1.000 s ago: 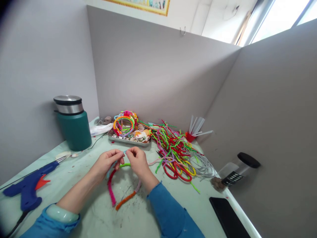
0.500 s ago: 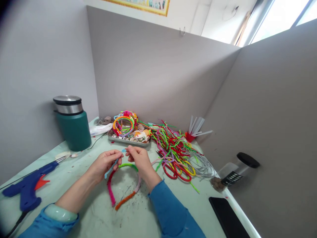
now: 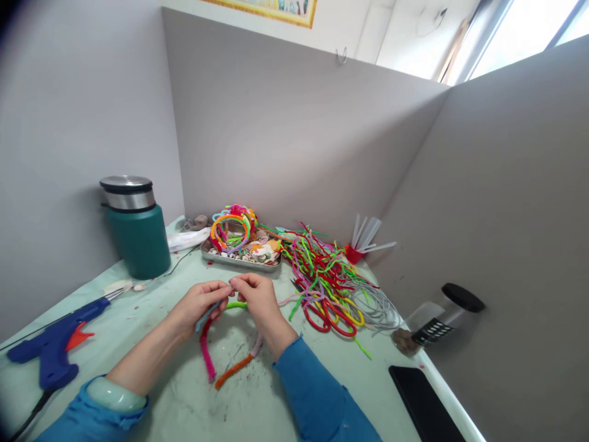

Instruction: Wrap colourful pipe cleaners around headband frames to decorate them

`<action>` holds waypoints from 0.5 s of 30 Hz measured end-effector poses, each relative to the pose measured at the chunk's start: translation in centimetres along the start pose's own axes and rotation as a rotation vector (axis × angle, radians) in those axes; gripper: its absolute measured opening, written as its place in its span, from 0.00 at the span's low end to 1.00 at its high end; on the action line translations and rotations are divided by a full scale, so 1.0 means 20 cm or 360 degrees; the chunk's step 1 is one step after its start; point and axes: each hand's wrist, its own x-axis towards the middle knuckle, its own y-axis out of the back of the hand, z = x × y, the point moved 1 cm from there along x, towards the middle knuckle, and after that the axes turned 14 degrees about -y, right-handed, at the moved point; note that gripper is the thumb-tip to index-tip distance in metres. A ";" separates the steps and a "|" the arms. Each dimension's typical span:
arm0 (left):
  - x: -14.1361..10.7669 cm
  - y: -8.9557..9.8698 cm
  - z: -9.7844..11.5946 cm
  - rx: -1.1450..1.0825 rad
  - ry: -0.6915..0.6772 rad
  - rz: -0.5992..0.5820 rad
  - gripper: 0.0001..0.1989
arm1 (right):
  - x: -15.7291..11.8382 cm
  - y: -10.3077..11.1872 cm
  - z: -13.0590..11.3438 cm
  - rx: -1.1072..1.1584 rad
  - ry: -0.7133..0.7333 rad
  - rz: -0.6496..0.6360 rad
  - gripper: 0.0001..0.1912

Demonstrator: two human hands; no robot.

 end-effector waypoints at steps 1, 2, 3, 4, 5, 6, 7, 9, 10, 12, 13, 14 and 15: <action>0.00 0.00 0.00 0.0003 0.0003 -0.0003 0.13 | 0.00 0.00 0.00 0.0023 -0.0011 -0.0018 0.08; 0.00 0.00 0.00 0.0006 0.0007 -0.0008 0.14 | 0.00 0.00 0.01 0.0037 -0.0015 -0.0028 0.08; 0.00 0.00 0.00 0.0010 0.0008 -0.0015 0.14 | 0.00 0.00 0.01 0.0039 -0.0012 -0.0029 0.08; 0.00 0.00 0.00 0.0015 0.0003 -0.0024 0.14 | 0.00 0.00 0.00 0.0024 -0.0001 -0.0018 0.08; 0.00 0.00 0.00 0.0025 -0.0008 -0.0036 0.14 | 0.00 0.00 0.00 -0.0006 0.0016 0.0007 0.07; 0.00 0.00 0.00 0.0038 -0.0019 -0.0048 0.14 | 0.00 0.01 -0.01 -0.0053 0.0039 0.0044 0.07; 0.00 0.00 0.00 0.0055 -0.0029 -0.0060 0.14 | 0.00 0.02 -0.02 -0.0117 0.0066 0.0089 0.07; 0.00 0.00 0.01 0.0095 -0.0028 -0.0072 0.14 | 0.00 0.04 -0.03 -0.0274 0.0124 0.0169 0.07; 0.00 0.00 0.01 0.0117 -0.0019 -0.0065 0.14 | 0.00 0.05 -0.04 -0.0361 0.0154 0.0198 0.07; 0.01 0.01 0.01 0.0165 -0.0012 -0.0036 0.14 | 0.01 0.08 -0.04 -0.0576 0.0254 0.0236 0.07; 0.01 0.02 0.01 0.0198 -0.0025 -0.0016 0.13 | 0.01 0.09 -0.04 -0.0711 0.0335 0.0245 0.07; 0.02 0.02 0.01 0.0242 -0.0043 0.0008 0.13 | 0.01 0.09 -0.04 -0.0860 0.0427 0.0237 0.06; 0.02 0.03 0.01 0.0299 -0.0065 0.0032 0.13 | 0.01 0.09 -0.04 -0.1010 0.0514 0.0208 0.06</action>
